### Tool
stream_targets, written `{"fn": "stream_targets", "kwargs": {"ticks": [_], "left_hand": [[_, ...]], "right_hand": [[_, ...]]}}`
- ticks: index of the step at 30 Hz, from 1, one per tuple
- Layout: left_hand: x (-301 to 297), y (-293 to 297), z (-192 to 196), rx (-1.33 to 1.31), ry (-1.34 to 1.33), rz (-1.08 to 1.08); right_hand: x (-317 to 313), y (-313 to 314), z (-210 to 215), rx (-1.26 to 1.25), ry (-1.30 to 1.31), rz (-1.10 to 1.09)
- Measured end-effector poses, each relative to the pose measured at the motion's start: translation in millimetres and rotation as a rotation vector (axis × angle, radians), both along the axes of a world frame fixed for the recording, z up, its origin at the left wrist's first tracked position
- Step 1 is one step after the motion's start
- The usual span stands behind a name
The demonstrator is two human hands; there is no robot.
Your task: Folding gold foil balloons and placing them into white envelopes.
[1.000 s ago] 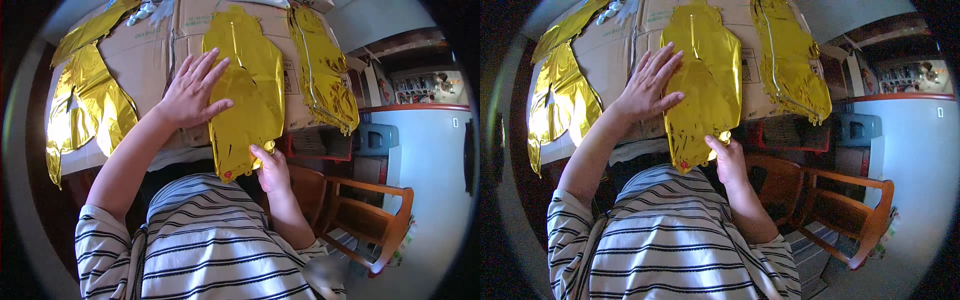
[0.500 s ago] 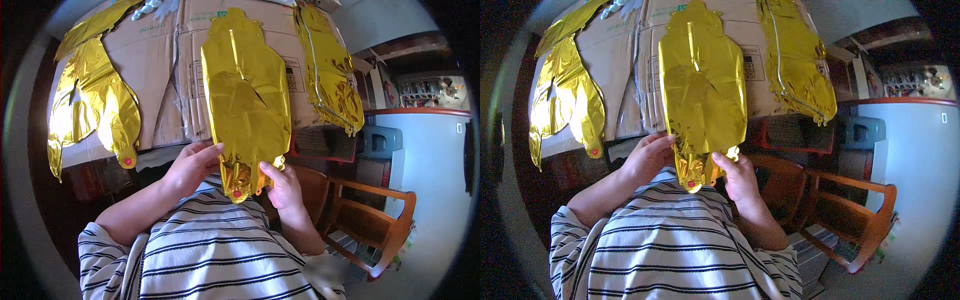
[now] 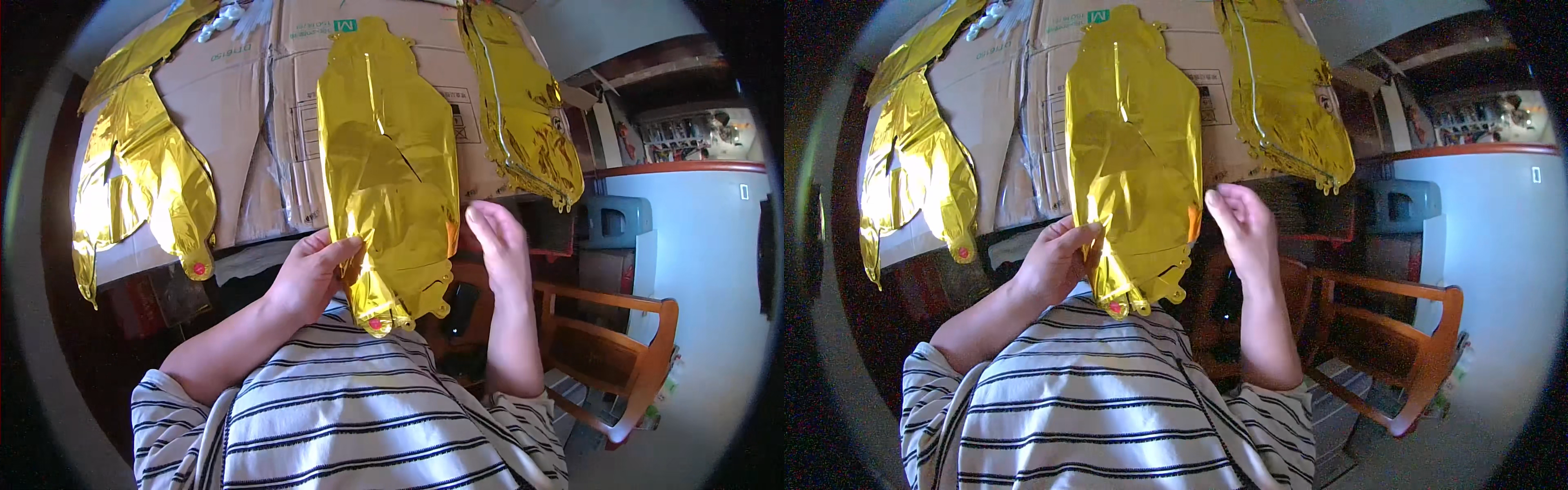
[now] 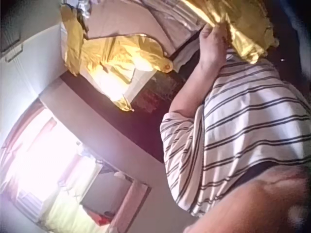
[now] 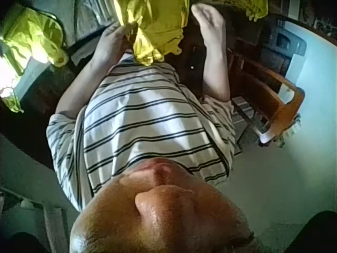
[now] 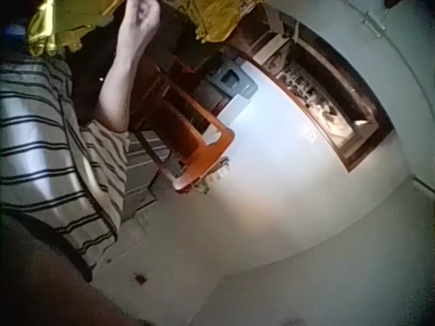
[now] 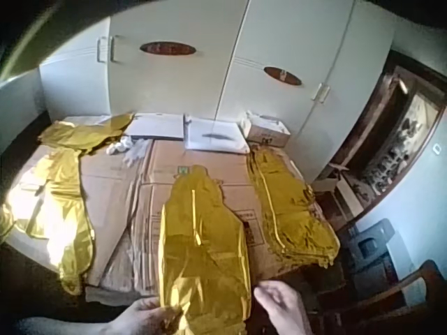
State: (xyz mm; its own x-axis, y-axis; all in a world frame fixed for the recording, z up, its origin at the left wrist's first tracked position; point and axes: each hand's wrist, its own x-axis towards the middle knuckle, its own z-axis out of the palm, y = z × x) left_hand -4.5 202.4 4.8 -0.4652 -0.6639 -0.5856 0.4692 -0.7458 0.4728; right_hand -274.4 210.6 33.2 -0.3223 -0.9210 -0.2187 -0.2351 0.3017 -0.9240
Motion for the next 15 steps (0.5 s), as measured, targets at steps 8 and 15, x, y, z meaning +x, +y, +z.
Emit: {"fn": "stream_targets", "kwargs": {"ticks": [8, 15], "left_hand": [[7.6, 1.8, 0.6, -0.038, 0.113, -0.040], [10.9, 3.9, 2.6, -0.041, 0.112, -0.024]], "right_hand": [[15.9, -18.8, -16.4, 0.144, -0.487, 0.108], [19.9, -26.2, -4.8, 0.284, -0.690, 0.101]]}}
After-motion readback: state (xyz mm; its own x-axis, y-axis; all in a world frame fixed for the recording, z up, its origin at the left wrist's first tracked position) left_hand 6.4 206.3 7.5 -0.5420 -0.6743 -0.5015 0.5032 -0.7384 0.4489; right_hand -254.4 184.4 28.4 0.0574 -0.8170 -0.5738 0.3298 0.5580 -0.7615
